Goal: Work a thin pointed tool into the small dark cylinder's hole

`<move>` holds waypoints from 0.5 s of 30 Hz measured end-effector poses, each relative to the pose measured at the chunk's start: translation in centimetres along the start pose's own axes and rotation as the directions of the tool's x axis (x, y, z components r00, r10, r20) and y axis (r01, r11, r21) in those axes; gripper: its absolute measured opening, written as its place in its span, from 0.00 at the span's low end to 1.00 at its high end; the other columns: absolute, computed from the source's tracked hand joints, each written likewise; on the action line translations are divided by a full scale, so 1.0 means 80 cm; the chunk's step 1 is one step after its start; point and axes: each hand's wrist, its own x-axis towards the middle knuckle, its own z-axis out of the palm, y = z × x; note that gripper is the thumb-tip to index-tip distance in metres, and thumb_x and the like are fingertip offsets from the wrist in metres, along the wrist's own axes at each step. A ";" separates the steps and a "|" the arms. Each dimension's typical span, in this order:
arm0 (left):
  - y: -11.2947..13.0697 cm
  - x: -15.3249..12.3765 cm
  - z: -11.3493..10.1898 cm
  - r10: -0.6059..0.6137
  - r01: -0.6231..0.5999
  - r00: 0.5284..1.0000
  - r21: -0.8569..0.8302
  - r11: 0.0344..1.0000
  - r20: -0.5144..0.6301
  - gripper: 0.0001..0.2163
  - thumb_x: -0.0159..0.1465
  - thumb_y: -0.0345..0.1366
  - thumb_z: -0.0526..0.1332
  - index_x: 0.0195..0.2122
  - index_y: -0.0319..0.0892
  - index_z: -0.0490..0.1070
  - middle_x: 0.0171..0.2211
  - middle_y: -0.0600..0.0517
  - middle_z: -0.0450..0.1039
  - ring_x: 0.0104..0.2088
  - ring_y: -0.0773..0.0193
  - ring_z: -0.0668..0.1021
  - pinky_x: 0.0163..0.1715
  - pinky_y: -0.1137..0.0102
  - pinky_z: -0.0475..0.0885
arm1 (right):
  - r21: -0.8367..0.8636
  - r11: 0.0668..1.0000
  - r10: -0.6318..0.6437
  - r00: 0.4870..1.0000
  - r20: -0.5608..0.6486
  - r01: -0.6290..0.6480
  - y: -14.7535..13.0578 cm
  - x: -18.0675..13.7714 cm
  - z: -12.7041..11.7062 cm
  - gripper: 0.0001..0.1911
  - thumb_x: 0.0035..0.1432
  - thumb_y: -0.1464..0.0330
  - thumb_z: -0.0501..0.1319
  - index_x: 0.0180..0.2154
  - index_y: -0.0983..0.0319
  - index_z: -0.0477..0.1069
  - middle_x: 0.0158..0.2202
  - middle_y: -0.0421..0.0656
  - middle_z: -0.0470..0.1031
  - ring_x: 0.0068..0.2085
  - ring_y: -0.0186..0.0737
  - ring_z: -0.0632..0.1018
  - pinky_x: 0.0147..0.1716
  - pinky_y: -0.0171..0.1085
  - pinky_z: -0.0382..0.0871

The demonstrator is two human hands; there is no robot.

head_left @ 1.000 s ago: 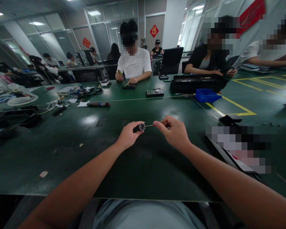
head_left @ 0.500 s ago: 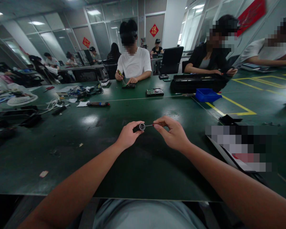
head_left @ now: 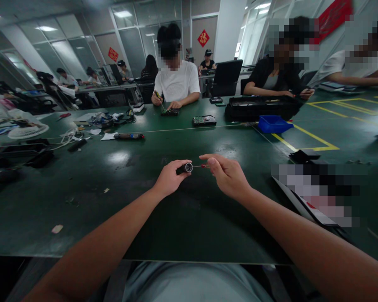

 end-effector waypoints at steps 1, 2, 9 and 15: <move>0.000 0.000 0.000 0.001 -0.001 1.000 0.000 1.000 0.001 0.19 0.62 0.31 0.67 0.55 0.48 0.73 0.51 0.49 0.76 0.52 0.56 0.76 0.57 0.56 0.68 | -0.004 1.000 0.005 1.000 -0.005 -0.005 0.000 0.000 0.000 0.23 0.71 0.57 0.49 0.49 0.60 0.78 0.31 0.43 0.78 0.27 0.36 0.75 0.28 0.36 0.64; 0.001 0.000 0.000 0.000 0.000 1.000 0.000 1.000 0.001 0.19 0.62 0.31 0.67 0.54 0.48 0.74 0.50 0.49 0.77 0.52 0.56 0.76 0.57 0.57 0.68 | -0.012 1.000 0.007 1.000 -0.010 -0.008 -0.001 0.000 0.001 0.22 0.70 0.57 0.50 0.50 0.60 0.78 0.31 0.42 0.79 0.26 0.36 0.75 0.27 0.36 0.64; 0.002 0.001 -0.001 -0.002 0.002 1.000 0.002 1.000 -0.004 0.18 0.62 0.30 0.68 0.53 0.47 0.74 0.51 0.50 0.77 0.52 0.56 0.76 0.57 0.57 0.68 | -0.061 0.998 -0.012 1.000 -0.021 0.011 -0.001 -0.001 0.000 0.18 0.68 0.61 0.54 0.53 0.60 0.74 0.26 0.40 0.76 0.23 0.35 0.70 0.26 0.36 0.61; 0.003 0.001 -0.001 -0.010 0.010 1.000 0.003 1.000 0.002 0.18 0.62 0.30 0.68 0.53 0.47 0.74 0.51 0.50 0.77 0.53 0.56 0.76 0.57 0.57 0.68 | -0.094 0.995 -0.035 0.999 -0.008 0.034 0.001 0.001 -0.001 0.14 0.66 0.65 0.55 0.49 0.61 0.74 0.29 0.41 0.75 0.28 0.38 0.73 0.30 0.37 0.64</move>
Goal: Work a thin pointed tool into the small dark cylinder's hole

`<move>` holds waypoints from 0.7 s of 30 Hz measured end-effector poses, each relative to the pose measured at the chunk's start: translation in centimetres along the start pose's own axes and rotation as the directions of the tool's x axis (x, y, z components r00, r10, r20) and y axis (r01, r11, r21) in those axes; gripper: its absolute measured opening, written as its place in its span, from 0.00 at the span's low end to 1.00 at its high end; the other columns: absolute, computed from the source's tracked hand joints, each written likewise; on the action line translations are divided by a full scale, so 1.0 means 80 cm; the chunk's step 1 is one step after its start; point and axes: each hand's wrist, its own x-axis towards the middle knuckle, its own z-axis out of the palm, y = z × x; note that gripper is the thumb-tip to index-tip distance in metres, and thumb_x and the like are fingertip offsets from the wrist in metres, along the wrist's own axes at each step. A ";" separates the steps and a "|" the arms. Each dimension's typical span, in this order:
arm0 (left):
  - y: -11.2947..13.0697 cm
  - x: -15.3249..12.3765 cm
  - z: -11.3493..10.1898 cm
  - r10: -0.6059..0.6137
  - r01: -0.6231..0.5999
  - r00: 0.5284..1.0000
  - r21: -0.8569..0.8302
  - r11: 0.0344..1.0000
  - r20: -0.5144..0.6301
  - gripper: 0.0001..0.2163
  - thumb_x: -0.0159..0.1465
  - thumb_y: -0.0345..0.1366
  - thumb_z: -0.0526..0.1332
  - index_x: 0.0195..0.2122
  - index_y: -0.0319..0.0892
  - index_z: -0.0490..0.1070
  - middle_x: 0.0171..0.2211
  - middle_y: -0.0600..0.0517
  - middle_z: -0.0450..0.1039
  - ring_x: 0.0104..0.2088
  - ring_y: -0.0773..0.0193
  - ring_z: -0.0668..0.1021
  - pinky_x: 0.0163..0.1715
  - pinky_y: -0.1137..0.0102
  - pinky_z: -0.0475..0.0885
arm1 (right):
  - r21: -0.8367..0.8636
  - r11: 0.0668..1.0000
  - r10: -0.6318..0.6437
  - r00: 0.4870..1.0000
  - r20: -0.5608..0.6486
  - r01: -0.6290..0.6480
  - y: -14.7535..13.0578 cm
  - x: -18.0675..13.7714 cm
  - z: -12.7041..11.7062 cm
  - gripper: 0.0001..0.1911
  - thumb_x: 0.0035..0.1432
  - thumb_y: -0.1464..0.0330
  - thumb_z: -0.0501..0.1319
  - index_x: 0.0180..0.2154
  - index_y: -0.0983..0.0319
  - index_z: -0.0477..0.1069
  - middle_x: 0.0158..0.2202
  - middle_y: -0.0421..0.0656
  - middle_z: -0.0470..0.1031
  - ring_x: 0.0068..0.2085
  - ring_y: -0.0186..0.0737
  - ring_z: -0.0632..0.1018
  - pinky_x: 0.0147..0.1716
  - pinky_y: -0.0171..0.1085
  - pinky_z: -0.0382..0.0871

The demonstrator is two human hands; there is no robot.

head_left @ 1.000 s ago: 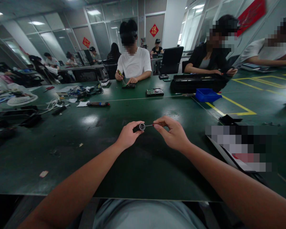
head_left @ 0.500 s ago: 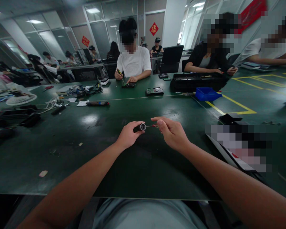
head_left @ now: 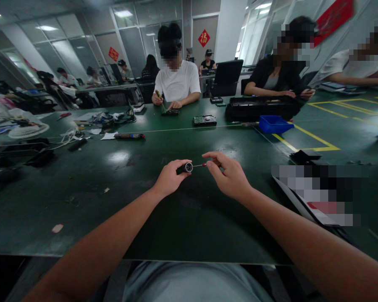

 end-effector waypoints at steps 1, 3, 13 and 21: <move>0.000 0.000 0.000 0.000 0.000 1.000 0.000 1.000 0.000 0.18 0.62 0.30 0.68 0.53 0.47 0.74 0.51 0.50 0.77 0.53 0.56 0.76 0.57 0.57 0.68 | -0.008 1.000 -0.006 1.000 0.009 0.006 0.000 0.000 0.000 0.13 0.65 0.66 0.55 0.47 0.61 0.74 0.29 0.41 0.76 0.28 0.38 0.73 0.30 0.37 0.64; 0.001 0.000 0.000 -0.003 0.003 1.000 0.002 1.000 -0.001 0.18 0.62 0.30 0.67 0.54 0.47 0.74 0.51 0.50 0.77 0.53 0.56 0.76 0.57 0.57 0.68 | -0.016 1.000 -0.023 0.999 0.027 0.023 0.000 0.001 0.000 0.12 0.65 0.66 0.55 0.45 0.61 0.75 0.31 0.42 0.77 0.29 0.38 0.74 0.31 0.37 0.64; 0.001 -0.001 0.000 -0.009 0.009 1.000 0.006 1.000 0.011 0.19 0.62 0.31 0.67 0.54 0.48 0.74 0.51 0.50 0.76 0.53 0.56 0.76 0.57 0.56 0.68 | 0.017 0.999 0.041 0.999 0.002 -0.041 -0.001 0.001 0.002 0.15 0.68 0.61 0.53 0.49 0.61 0.72 0.31 0.43 0.78 0.28 0.38 0.74 0.29 0.38 0.63; 0.000 0.000 0.001 0.001 -0.001 1.000 0.017 1.000 0.003 0.19 0.61 0.30 0.68 0.54 0.47 0.74 0.51 0.49 0.76 0.53 0.56 0.76 0.57 0.57 0.68 | 0.043 0.998 0.043 0.998 0.038 -0.044 -0.003 0.002 -0.001 0.14 0.68 0.62 0.53 0.46 0.60 0.73 0.29 0.41 0.75 0.29 0.39 0.74 0.29 0.37 0.63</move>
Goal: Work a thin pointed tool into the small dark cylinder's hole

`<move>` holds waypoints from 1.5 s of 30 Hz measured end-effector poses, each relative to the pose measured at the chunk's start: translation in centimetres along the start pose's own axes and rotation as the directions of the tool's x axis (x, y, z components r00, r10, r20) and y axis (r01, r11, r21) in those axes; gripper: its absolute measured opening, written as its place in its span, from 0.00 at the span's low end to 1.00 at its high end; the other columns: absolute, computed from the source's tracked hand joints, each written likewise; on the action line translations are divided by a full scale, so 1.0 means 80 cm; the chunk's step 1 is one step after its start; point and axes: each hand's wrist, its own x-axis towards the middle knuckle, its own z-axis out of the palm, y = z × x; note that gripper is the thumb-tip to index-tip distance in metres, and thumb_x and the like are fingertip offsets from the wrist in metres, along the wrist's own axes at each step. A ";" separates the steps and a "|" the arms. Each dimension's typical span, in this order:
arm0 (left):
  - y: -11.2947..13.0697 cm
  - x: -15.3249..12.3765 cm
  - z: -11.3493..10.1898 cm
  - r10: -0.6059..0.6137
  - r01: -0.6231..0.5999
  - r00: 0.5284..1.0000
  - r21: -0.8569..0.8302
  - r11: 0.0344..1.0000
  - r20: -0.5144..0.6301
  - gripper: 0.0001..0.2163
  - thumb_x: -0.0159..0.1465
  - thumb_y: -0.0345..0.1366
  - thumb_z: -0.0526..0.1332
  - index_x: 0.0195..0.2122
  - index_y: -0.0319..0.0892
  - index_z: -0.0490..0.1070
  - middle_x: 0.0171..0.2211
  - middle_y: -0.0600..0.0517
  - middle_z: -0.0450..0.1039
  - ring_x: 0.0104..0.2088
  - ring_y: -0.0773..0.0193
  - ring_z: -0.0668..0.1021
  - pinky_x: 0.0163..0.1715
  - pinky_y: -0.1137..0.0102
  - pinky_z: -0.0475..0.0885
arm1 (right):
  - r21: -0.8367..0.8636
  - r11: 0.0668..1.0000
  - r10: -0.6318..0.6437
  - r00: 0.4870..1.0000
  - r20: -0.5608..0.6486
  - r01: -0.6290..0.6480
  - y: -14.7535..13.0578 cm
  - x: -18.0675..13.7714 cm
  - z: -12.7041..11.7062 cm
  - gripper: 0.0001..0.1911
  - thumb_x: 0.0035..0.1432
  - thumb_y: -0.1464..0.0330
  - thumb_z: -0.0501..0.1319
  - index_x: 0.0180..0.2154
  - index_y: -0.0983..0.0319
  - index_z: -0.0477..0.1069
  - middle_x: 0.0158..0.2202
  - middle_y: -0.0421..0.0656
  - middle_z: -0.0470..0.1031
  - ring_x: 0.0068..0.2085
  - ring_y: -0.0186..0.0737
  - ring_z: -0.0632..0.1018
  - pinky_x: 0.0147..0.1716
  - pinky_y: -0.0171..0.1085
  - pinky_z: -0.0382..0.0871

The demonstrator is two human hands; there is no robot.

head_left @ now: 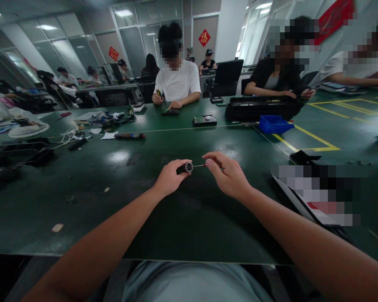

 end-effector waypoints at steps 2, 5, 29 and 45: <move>0.000 0.000 0.000 -0.002 0.002 1.000 -0.003 1.000 -0.001 0.18 0.61 0.30 0.68 0.53 0.47 0.74 0.51 0.50 0.77 0.53 0.56 0.76 0.57 0.57 0.68 | 0.007 1.000 0.007 1.000 0.013 -0.007 -0.001 0.000 0.000 0.15 0.69 0.60 0.51 0.45 0.60 0.73 0.27 0.40 0.74 0.27 0.37 0.73 0.28 0.37 0.62; -0.001 0.000 0.000 -0.005 0.005 1.000 -0.007 1.000 -0.002 0.18 0.61 0.30 0.67 0.53 0.48 0.74 0.51 0.50 0.77 0.52 0.56 0.76 0.57 0.57 0.68 | -0.009 1.000 0.024 0.999 0.022 -0.024 0.000 0.001 0.002 0.15 0.68 0.60 0.52 0.46 0.60 0.72 0.27 0.40 0.74 0.25 0.37 0.72 0.26 0.37 0.61; 0.001 0.000 -0.001 -0.027 0.027 1.000 -0.011 1.000 0.000 0.18 0.62 0.29 0.67 0.53 0.46 0.74 0.50 0.50 0.77 0.52 0.57 0.76 0.57 0.58 0.68 | -0.015 1.000 0.000 1.000 0.025 0.000 0.005 0.000 0.004 0.13 0.66 0.64 0.56 0.48 0.62 0.71 0.28 0.40 0.73 0.28 0.38 0.73 0.28 0.37 0.63; -0.001 0.000 -0.002 -0.010 0.010 1.000 -0.008 1.000 0.005 0.18 0.61 0.29 0.67 0.53 0.46 0.74 0.50 0.50 0.77 0.52 0.57 0.76 0.56 0.58 0.69 | -0.025 0.999 0.028 0.999 0.037 -0.027 0.002 0.001 0.002 0.14 0.66 0.63 0.56 0.49 0.61 0.70 0.27 0.40 0.73 0.27 0.38 0.73 0.27 0.38 0.63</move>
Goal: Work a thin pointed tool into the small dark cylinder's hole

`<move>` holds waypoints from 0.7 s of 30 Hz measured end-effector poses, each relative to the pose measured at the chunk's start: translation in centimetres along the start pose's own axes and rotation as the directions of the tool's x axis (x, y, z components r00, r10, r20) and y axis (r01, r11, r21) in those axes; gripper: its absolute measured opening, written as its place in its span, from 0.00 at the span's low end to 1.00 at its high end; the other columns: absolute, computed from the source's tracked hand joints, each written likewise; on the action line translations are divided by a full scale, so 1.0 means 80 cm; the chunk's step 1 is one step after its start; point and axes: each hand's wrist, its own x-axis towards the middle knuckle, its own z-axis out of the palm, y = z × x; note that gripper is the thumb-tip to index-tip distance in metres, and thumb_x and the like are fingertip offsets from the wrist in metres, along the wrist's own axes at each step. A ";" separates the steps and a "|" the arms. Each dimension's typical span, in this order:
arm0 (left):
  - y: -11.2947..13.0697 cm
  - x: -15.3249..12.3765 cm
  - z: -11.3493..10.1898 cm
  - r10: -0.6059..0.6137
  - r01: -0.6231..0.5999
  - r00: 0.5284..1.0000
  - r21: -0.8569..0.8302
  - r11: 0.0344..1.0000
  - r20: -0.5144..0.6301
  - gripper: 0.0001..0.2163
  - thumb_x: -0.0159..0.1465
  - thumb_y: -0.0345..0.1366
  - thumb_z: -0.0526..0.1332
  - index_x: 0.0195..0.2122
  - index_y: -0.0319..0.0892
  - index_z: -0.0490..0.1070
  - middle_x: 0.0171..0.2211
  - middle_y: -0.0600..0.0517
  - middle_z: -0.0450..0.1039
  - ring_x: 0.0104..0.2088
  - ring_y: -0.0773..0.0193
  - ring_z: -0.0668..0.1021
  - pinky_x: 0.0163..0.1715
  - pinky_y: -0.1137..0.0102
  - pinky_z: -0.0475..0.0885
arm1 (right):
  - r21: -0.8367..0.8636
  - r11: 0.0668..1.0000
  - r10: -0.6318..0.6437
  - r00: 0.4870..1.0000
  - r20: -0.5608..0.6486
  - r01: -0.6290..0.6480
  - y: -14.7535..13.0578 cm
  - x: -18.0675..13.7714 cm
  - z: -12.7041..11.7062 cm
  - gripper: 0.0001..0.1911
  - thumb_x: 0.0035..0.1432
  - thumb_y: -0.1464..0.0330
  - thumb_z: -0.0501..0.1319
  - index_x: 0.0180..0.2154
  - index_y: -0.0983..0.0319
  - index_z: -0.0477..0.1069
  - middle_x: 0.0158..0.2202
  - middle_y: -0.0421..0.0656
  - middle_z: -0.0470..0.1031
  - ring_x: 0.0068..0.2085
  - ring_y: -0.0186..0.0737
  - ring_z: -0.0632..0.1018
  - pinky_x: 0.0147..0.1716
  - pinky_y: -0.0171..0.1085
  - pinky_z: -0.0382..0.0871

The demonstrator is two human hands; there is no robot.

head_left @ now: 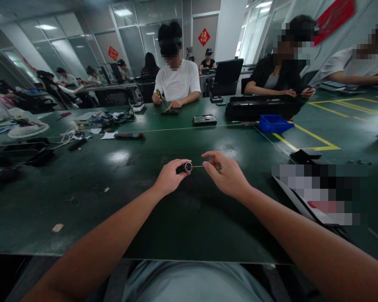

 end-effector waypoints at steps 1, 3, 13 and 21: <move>-0.001 0.000 0.000 0.003 -0.003 1.000 -0.001 1.000 0.000 0.18 0.62 0.30 0.68 0.53 0.47 0.74 0.50 0.50 0.77 0.52 0.57 0.76 0.57 0.58 0.68 | -0.001 1.000 0.005 1.000 -0.003 -0.005 0.000 0.000 0.000 0.14 0.67 0.62 0.55 0.49 0.62 0.71 0.27 0.40 0.73 0.27 0.38 0.73 0.27 0.38 0.62; -0.002 0.000 0.001 0.004 -0.004 1.000 -0.002 1.000 0.001 0.18 0.62 0.30 0.67 0.53 0.47 0.74 0.51 0.50 0.77 0.52 0.57 0.76 0.57 0.57 0.68 | 0.000 1.000 0.014 1.000 -0.013 -0.014 0.000 0.001 0.000 0.15 0.68 0.60 0.54 0.48 0.62 0.71 0.27 0.40 0.74 0.27 0.39 0.73 0.27 0.38 0.62; 0.004 0.000 0.001 0.010 -0.009 1.000 0.004 1.000 -0.011 0.18 0.61 0.29 0.68 0.53 0.46 0.74 0.51 0.50 0.77 0.52 0.57 0.77 0.57 0.58 0.68 | 0.177 0.982 0.100 0.975 -0.199 -0.064 0.005 0.000 0.008 0.10 0.61 0.60 0.63 0.39 0.60 0.71 0.33 0.44 0.78 0.33 0.41 0.78 0.32 0.39 0.68; 0.006 0.000 0.002 0.044 -0.040 0.998 0.093 0.995 -0.037 0.19 0.61 0.31 0.69 0.54 0.47 0.75 0.51 0.50 0.78 0.52 0.57 0.77 0.56 0.58 0.69 | 0.395 0.916 0.156 0.972 -0.178 -0.075 0.011 0.001 0.018 0.12 0.68 0.60 0.53 0.37 0.59 0.70 0.30 0.41 0.75 0.32 0.38 0.76 0.35 0.41 0.69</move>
